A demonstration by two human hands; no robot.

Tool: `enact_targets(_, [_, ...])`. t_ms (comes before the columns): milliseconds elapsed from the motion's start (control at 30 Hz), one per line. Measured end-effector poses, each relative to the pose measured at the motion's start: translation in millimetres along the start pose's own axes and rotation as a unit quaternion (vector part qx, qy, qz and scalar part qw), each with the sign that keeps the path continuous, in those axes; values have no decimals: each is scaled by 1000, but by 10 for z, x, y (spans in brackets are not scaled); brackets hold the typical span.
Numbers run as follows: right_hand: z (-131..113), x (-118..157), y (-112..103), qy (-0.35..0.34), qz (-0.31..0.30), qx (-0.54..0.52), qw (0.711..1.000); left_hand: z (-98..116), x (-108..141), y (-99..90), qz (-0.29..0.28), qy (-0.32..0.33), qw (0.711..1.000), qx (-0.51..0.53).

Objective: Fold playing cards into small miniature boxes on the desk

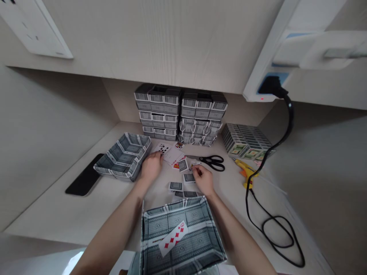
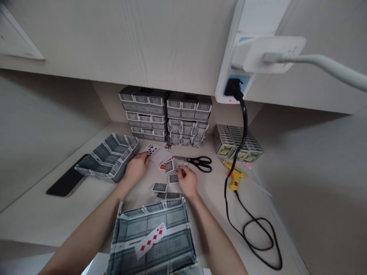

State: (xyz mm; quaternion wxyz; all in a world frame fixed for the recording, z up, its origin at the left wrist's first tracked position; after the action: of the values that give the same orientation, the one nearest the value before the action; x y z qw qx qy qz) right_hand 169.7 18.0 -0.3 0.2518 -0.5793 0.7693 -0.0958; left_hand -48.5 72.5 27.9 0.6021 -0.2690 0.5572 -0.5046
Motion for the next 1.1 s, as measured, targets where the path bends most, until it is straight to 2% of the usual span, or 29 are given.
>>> enact_targets(100, [-4,8,-7,-3,5,3,1000,19,7,-73,10,5,1000,-8])
enact_targets(167, [-10,15,-27,-5,15,0,1000,36,17,-143,42,4,999,-2])
enact_targets(300, [-93,27,-88,-44,43,-11,998,184,80,-238,97,32,990,99])
enact_targets(367, [-159,37,-102,-80,52,-6,995,310,124,-204,78,57,978,183])
enact_targets(500, [-227,61,-15,-139,21,20,990,537,208,-21,-22,70,941,330])
enact_targets(567, [-202,65,36,-143,8,29,989,605,235,45,-60,64,923,374])
enact_targets(733, [-137,49,39,-120,14,5,993,683,264,91,-109,59,887,445])
enact_targets(900, [-258,80,14,-149,6,-2,989,715,289,82,-118,49,872,473])
enact_targets(1100, [-218,113,97,-90,-4,-65,994,753,291,61,-105,33,853,511])
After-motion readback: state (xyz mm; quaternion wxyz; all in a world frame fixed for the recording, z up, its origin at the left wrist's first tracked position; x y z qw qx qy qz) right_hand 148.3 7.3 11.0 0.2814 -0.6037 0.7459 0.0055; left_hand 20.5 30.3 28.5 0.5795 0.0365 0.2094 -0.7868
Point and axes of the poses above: each hand's wrist, its own x-axis away from the middle knuckle, its own y-axis out of the palm, z = x × y, the point moved 7 cm from there along -x, towards the middle knuckle, and after that the axes turned 2 degrees about z, right-handed, at the moved point
